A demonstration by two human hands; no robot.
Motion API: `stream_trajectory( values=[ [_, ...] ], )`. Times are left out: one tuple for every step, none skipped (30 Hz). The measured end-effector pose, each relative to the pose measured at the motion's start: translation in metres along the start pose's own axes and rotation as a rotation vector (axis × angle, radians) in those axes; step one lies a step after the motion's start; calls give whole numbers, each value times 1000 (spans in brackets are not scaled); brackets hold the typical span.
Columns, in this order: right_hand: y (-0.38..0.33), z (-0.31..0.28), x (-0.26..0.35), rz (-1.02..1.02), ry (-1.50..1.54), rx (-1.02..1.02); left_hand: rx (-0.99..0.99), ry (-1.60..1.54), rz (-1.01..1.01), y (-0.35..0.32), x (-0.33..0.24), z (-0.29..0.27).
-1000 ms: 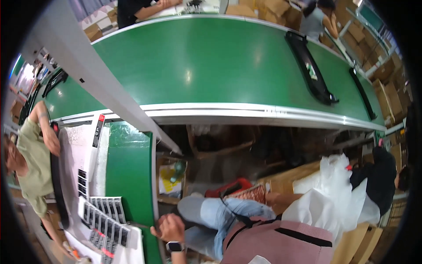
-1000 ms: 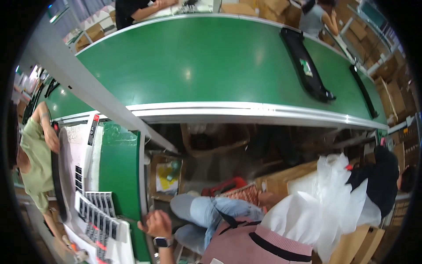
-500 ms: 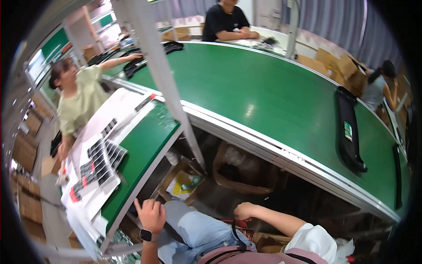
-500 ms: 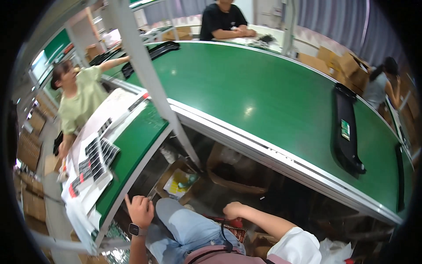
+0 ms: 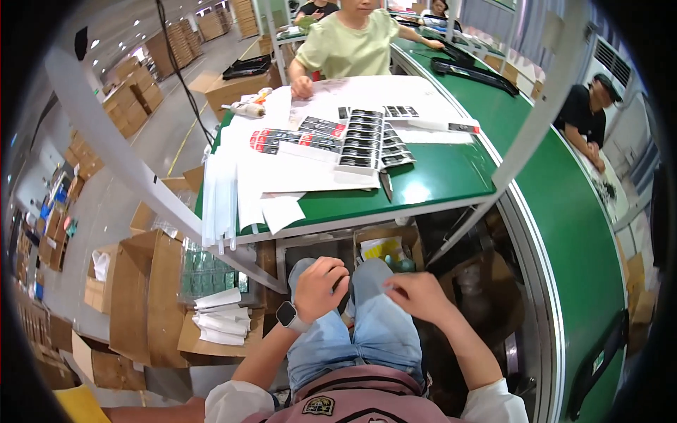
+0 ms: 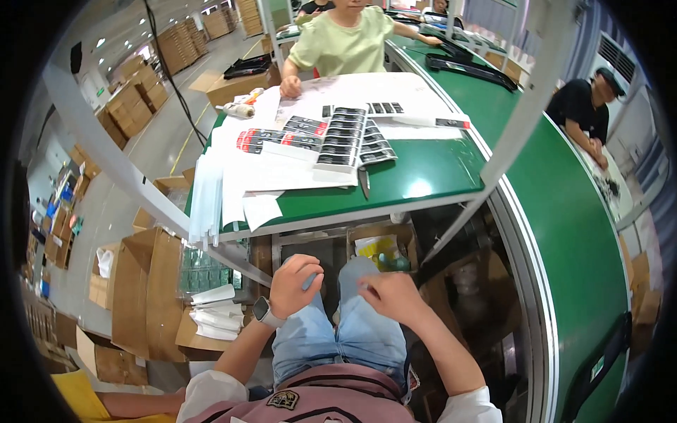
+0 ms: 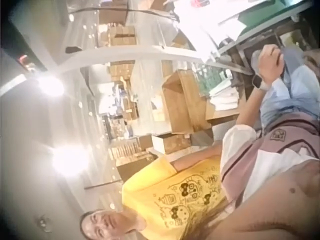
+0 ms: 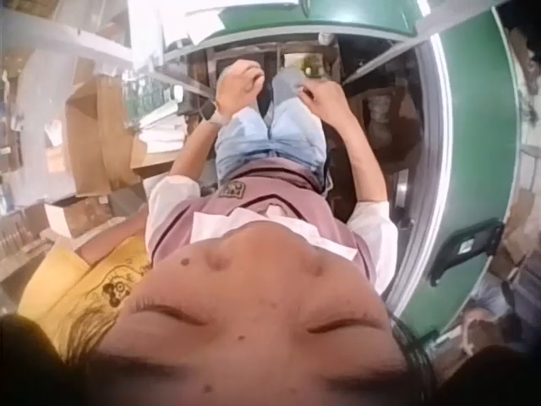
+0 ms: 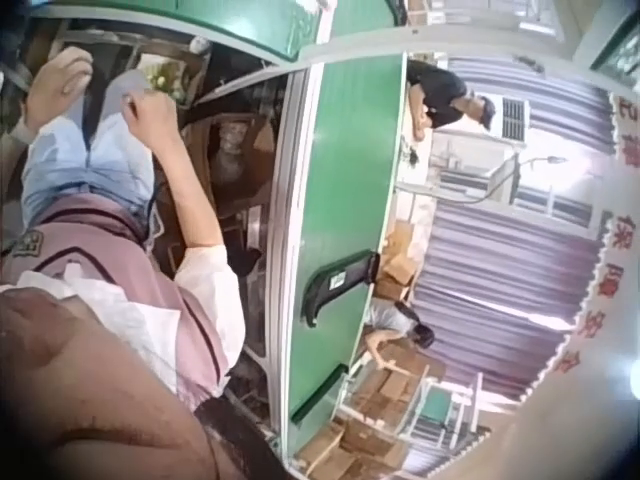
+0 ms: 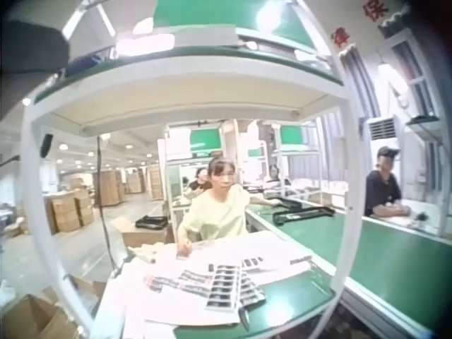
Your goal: Applying warning stickers to plastic automotive components on an assembly line.
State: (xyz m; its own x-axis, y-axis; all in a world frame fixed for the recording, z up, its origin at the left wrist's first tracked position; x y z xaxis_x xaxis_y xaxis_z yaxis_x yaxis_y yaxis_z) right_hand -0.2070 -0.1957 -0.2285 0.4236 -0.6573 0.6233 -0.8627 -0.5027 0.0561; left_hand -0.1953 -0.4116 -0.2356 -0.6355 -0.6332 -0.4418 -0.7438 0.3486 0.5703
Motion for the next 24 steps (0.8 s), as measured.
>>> stream_trajectory(
  values=[
    [18,-11,8,-51,-19,-113,-46,-14,13,5,0,-9],
    [37,-21,16,-103,-35,-225,-93,-26,26,12,2,-18],
    [58,-29,24,-125,-27,-283,-110,-21,7,20,6,-26],
    [78,-36,31,-142,-18,-341,-141,15,27,29,8,-33],
    [99,-41,41,-167,-35,-352,-171,55,45,38,12,-41],
    [122,-45,50,-193,-49,-360,-182,62,23,47,20,-48],
    [142,-45,57,-288,-136,-402,-253,129,0,57,27,-57],
    [165,-46,66,-341,-192,-410,-321,198,-24,65,36,-66],
    [189,-42,73,-390,-262,-448,-307,251,-62,69,50,-73],
    [208,-39,76,-436,-340,-494,-310,256,-75,76,59,-78],
    [223,-34,75,-443,-334,-483,-317,301,-125,82,67,-83],
    [239,-28,71,-381,-358,-457,-323,348,-175,85,75,-87],
    [251,-21,66,-317,-383,-431,-267,369,-213,85,83,-87],
    [260,-16,58,-321,-379,-422,-266,372,-223,86,88,-86],
    [270,-10,53,-319,-394,-381,-218,398,-244,85,94,-84],
    [277,-5,48,-313,-411,-341,-168,420,-264,83,99,-81],
    [279,-5,43,-307,-393,-356,-77,439,-272,81,103,-78],
    [281,-5,42,-309,-389,-349,-74,440,-280,78,106,-76],
    [282,-6,42,-323,-346,-354,-41,463,-280,77,109,-72],
    [283,-9,43,-335,-303,-360,-9,485,-279,76,111,-68],
    [284,-10,51,-284,-255,-311,0,485,-289,72,115,-66],
    [287,-10,55,-278,-254,-306,-10,507,-289,72,115,-64],
    [290,-13,59,-255,-243,-389,-20,531,-289,71,116,-63],
    [294,-19,60,-233,-236,-478,-20,526,-287,73,116,-61]
  ],
)
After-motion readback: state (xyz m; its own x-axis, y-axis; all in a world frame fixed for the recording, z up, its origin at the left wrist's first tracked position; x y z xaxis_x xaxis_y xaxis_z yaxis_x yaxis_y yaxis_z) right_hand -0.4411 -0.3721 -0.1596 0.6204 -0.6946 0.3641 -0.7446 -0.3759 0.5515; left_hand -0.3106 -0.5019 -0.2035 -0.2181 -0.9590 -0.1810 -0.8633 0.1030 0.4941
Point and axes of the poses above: each hand's wrist, its own y-axis towards the middle knuckle, its own z-axis out of the palm, x = y × z, the point moved 4 cm from there along y, towards the middle knuckle, and after that the axes turned 8 degrees about z, right-handed, at the moved point
